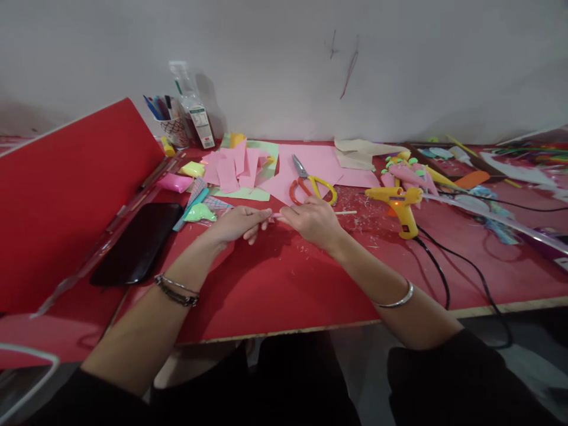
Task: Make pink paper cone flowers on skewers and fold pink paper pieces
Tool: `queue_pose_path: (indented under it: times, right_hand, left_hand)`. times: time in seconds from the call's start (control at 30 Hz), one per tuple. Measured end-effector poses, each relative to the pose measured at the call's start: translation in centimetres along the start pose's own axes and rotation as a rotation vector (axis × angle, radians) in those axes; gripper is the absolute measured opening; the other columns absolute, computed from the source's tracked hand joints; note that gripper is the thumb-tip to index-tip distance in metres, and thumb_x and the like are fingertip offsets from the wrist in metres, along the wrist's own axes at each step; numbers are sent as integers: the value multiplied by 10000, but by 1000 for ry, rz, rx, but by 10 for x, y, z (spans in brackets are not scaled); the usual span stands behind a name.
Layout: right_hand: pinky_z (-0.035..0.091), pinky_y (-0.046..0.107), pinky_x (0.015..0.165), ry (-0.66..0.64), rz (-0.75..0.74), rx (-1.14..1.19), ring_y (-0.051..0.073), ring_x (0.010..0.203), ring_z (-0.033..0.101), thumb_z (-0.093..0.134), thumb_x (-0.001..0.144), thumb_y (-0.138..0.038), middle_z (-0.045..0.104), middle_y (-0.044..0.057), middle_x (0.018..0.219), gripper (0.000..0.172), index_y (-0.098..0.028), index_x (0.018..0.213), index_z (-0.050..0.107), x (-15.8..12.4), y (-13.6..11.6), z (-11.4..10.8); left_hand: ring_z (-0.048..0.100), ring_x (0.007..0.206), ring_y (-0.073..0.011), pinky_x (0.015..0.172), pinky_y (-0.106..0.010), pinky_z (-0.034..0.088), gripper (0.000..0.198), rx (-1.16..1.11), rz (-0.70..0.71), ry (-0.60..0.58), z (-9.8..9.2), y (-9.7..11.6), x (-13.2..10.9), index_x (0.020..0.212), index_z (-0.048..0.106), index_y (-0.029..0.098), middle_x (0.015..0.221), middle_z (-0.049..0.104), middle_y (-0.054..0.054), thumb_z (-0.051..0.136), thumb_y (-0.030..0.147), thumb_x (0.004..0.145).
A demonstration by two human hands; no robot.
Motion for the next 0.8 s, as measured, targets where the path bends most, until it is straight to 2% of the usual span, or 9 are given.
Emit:
queue_pose_path:
  times: [0.27, 0.57, 0.67, 0.8]
  right_hand:
    - [253, 256, 533, 94, 3, -33, 85, 434, 431, 352, 872, -300, 578, -2, 484, 360, -169, 638, 591, -2, -1, -1]
    - [252, 247, 524, 96, 16, -33, 88, 437, 452, 349, 872, -331, 587, -2, 481, 377, -170, 630, 588, -1, -2, -3]
    - [274, 251, 556, 50, 62, -4, 103, 489, 493, 356, 867, -339, 615, 14, 537, 347, -164, 690, 598, 1, 4, 0]
    - [318, 281, 644, -42, 170, -13, 137, 578, 535, 442, 824, -244, 646, 38, 621, 187, -153, 832, 605, 1, 23, 4]
  left_hand:
    - [362, 268, -53, 401, -177, 295, 377, -38, -10, -18, 1, -1, 0, 473, 467, 176, 235, 324, 89, 406, 312, 819]
    - [329, 262, -53, 381, -174, 282, 371, -116, -29, -30, 2, -1, -1, 478, 470, 174, 236, 304, 86, 407, 316, 816]
    - [353, 276, -51, 410, -171, 310, 378, -56, 14, 14, -1, 1, 1, 492, 485, 171, 248, 339, 81, 390, 330, 821]
    - [317, 271, -50, 362, -175, 268, 352, -18, 11, 141, -11, -1, 3, 534, 525, 164, 279, 362, 81, 396, 341, 808]
Point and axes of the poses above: each hand's wrist, its own x-axis towards the middle knuckle, its own z-axis out of the palm, y = z × x, the point moved 7 cm from there along x, towards the middle knuckle
